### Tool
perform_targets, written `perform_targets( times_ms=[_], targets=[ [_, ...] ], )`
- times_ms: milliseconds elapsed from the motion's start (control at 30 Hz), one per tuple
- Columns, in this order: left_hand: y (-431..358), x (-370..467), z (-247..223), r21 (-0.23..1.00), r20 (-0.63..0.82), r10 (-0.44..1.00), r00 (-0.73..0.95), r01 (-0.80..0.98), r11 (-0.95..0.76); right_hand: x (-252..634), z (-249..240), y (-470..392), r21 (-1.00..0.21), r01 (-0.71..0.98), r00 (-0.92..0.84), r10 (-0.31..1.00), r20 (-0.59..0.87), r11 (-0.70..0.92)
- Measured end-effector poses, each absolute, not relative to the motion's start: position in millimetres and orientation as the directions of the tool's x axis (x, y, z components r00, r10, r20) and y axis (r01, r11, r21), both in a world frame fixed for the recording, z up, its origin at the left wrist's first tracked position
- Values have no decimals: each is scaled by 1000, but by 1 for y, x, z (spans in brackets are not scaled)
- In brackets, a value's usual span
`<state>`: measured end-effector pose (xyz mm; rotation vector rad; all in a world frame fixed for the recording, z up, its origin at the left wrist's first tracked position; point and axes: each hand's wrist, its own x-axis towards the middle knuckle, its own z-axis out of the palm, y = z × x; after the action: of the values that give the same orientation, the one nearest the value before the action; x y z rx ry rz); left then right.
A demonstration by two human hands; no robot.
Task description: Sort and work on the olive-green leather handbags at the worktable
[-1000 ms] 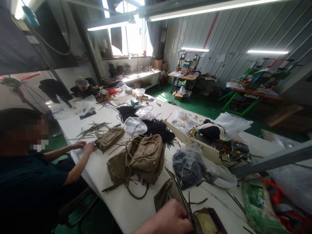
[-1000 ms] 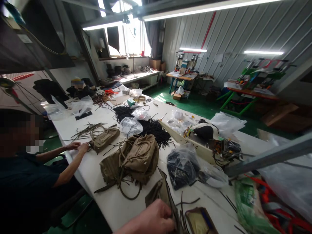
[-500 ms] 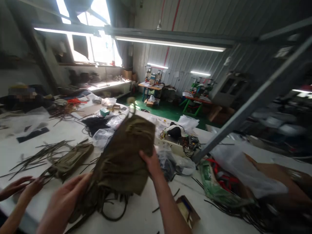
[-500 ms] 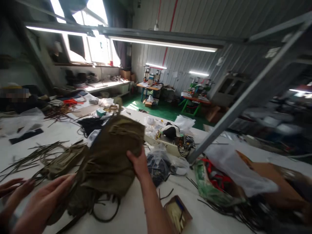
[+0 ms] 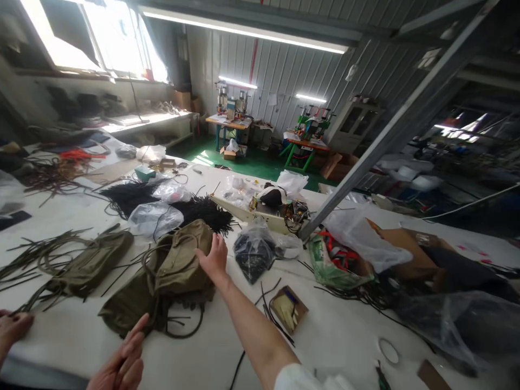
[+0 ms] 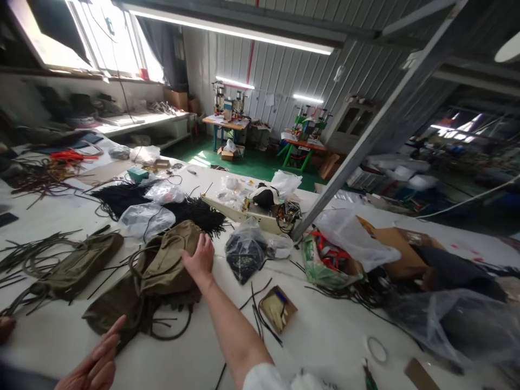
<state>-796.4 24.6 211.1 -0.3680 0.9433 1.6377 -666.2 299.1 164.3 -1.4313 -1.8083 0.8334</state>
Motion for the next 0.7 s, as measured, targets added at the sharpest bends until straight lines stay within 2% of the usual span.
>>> perform_targets(
  times_ms=[67, 167, 233, 400, 500, 567, 633, 700],
  targets=[
    [30, -787, 217, 383, -674, 668, -317, -922, -52, -650, 183, 257, -893, 357, -171, 959, 227, 275],
    [42, -775, 222, 332, -650, 701, -294, -939, -86, -626, 193, 175, -987, 83, -251, 961, 113, 138],
    [51, -767, 223, 273, -623, 740, -253, -957, -98, -610, 191, 129, -999, 27, -256, 966, 18, 26],
    [69, -758, 228, 218, -555, 809, -193, -972, -82, -557, 175, 87, -984, 40, -173, 968, -180, -175],
    [74, -754, 232, 219, -416, 894, -170, -972, -83, -523, 170, 82, -972, 95, -118, 967, -226, -216],
    [74, -751, 233, 220, -439, 878, -189, -971, -98, -502, 171, 78, -961, 143, -99, 963, -250, -235],
    [71, -748, 231, 198, -499, 849, -174, -977, -85, -480, 176, 76, -964, 181, -128, 968, -218, -193],
    [64, -746, 228, 176, -500, 854, -147, -982, -66, -461, 185, 79, -962, 271, -153, 985, -75, -32]
  ],
)
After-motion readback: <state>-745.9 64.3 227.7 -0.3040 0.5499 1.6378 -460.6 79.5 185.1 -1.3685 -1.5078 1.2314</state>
